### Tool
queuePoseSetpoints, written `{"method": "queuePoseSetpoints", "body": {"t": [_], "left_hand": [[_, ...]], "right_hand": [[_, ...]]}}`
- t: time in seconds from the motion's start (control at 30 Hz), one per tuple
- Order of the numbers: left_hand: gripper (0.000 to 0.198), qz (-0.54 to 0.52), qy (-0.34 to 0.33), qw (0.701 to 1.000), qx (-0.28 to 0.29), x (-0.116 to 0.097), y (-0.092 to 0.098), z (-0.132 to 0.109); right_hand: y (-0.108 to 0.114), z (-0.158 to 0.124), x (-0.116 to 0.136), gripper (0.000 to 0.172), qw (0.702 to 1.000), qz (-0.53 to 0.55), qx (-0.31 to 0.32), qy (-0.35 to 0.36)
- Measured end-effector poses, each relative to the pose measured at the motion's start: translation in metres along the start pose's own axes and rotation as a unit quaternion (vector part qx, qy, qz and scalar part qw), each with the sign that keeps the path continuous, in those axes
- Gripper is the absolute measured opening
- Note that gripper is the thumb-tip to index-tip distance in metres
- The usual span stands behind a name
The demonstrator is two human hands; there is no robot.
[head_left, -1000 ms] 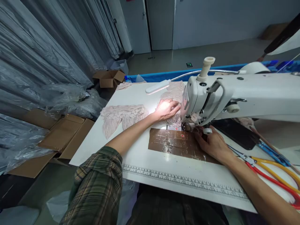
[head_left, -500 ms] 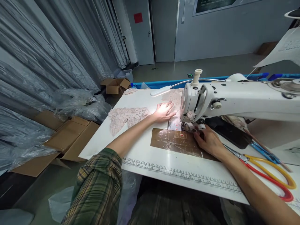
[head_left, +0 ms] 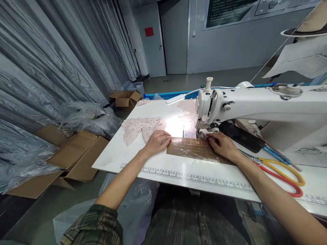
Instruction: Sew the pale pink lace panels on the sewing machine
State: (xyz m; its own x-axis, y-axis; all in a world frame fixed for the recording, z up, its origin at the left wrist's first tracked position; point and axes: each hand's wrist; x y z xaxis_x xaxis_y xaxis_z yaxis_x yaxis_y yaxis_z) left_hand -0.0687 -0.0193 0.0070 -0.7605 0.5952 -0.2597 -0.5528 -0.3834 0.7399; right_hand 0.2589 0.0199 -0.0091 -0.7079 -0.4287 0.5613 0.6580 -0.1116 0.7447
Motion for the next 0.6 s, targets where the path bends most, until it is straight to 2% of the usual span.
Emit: {"method": "queuePoseSetpoints", "body": {"t": [0.13,0.27,0.33,0.43,0.53,0.6], "left_hand": [[0.019,0.045,0.057,0.996,-0.047,0.010,0.004,0.003],[0.020,0.095,0.156,0.974,-0.133,0.031,0.015,0.002],[0.021,0.102,0.193,0.963,-0.158,0.040,0.018,0.001],[0.021,0.090,0.224,0.957,-0.163,0.048,0.015,0.001],[0.026,0.070,0.236,0.959,-0.137,0.048,0.007,0.001],[0.020,0.060,0.237,0.963,-0.117,0.046,0.003,0.001]], "right_hand": [[-0.001,-0.003,-0.002,0.034,1.000,0.005,0.005,0.019],[-0.004,-0.004,-0.010,0.035,0.999,0.006,0.009,0.045],[-0.005,-0.003,-0.013,0.034,0.998,0.005,0.007,0.056],[-0.004,-0.003,-0.015,0.032,0.998,-0.001,0.004,0.062],[-0.002,-0.004,-0.014,0.031,0.996,-0.016,0.016,0.081],[-0.001,-0.005,-0.013,0.031,0.995,-0.023,0.029,0.093]]}}
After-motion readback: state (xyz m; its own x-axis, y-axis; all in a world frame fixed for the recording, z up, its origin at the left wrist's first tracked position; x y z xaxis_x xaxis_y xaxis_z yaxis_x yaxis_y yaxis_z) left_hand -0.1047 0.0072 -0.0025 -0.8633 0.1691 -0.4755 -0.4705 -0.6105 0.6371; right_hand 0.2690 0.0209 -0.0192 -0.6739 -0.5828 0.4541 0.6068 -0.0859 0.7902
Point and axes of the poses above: each hand's wrist, its own z-axis towards the middle knuckle, its own y-axis out of the back of the hand, x = y × z, and after that the axes turned 4 degrees about -x, right-handed
